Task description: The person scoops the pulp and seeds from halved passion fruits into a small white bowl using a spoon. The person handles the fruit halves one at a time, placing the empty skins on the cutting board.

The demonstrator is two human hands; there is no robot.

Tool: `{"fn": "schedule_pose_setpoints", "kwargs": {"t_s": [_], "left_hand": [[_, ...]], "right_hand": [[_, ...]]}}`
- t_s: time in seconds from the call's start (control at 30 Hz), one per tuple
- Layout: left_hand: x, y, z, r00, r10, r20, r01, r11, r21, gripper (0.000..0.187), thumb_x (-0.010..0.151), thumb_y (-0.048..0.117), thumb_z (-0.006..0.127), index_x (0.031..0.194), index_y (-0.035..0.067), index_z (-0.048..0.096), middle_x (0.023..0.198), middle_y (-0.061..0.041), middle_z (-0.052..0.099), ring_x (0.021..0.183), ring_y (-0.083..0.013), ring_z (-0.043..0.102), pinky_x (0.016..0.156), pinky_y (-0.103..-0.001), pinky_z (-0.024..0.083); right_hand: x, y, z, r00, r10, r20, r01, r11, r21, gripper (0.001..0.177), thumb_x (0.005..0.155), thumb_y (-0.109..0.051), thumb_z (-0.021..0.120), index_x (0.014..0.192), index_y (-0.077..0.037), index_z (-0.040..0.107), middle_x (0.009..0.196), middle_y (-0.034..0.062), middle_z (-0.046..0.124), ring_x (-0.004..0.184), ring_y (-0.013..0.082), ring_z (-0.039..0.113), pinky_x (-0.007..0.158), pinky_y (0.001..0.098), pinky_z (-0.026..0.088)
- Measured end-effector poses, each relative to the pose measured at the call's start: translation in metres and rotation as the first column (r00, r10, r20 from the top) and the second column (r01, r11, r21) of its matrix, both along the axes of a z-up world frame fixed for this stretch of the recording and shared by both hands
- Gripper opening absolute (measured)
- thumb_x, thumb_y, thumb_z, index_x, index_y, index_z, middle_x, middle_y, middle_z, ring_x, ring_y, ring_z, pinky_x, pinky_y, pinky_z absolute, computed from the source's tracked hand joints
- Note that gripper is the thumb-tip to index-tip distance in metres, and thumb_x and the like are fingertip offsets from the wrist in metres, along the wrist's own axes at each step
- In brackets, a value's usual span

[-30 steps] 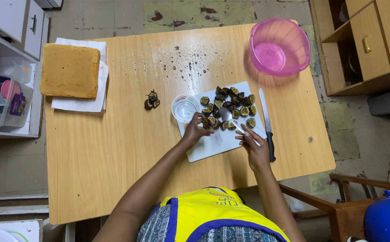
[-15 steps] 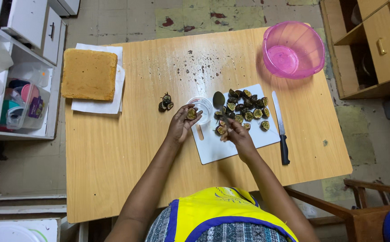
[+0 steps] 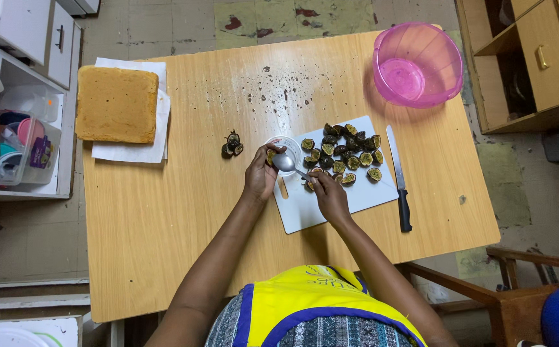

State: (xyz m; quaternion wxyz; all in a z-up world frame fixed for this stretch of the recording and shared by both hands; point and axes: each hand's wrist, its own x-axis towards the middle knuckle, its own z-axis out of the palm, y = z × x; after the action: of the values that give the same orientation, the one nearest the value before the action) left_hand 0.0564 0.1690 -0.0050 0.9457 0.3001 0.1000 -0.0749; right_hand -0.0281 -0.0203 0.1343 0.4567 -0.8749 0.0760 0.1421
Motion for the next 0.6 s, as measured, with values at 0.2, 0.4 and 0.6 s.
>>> {"fn": "schedule_pose_setpoints", "kwargs": {"t_s": [0.2, 0.4, 0.6], "left_hand": [[-0.003, -0.003, 0.020, 0.999, -0.014, 0.045, 0.009, 0.994, 0.109, 0.031, 0.113, 0.029, 0.036, 0.122, 0.008, 0.057, 0.111, -0.008, 0.063, 0.125, -0.0214, 0.059, 0.111, -0.037, 0.048], [-0.007, 0.000, 0.034, 0.997, 0.008, 0.081, -0.024, 0.979, 0.204, 0.028, 0.112, 0.033, 0.039, 0.124, 0.013, 0.054, 0.118, -0.003, 0.061, 0.121, -0.0131, 0.056, 0.111, -0.031, 0.043], [-0.009, 0.000, 0.041, 0.998, 0.022, 0.058, -0.028, 0.995, 0.100, 0.030, 0.112, 0.030, 0.038, 0.127, 0.010, 0.055, 0.123, -0.005, 0.061, 0.121, -0.0135, 0.056, 0.112, -0.030, 0.044]], "right_hand": [[0.008, 0.003, -0.022, 0.999, -0.038, -0.016, 0.038, 0.999, -0.035, 0.026, 0.109, -0.031, 0.053, 0.127, -0.023, 0.070, 0.103, 0.0105, 0.078, 0.104, 0.0362, 0.072, 0.092, 0.0516, 0.052], [0.009, 0.010, -0.003, 0.995, -0.097, -0.027, 0.098, 0.994, 0.040, 0.029, 0.109, -0.028, 0.053, 0.128, -0.016, 0.071, 0.107, 0.0164, 0.078, 0.109, 0.0428, 0.070, 0.095, 0.0567, 0.050], [0.010, 0.005, -0.015, 0.998, -0.059, -0.003, 0.058, 0.997, -0.046, 0.029, 0.109, -0.026, 0.053, 0.127, -0.014, 0.071, 0.101, 0.0173, 0.078, 0.104, 0.0439, 0.071, 0.093, 0.0582, 0.052]]}}
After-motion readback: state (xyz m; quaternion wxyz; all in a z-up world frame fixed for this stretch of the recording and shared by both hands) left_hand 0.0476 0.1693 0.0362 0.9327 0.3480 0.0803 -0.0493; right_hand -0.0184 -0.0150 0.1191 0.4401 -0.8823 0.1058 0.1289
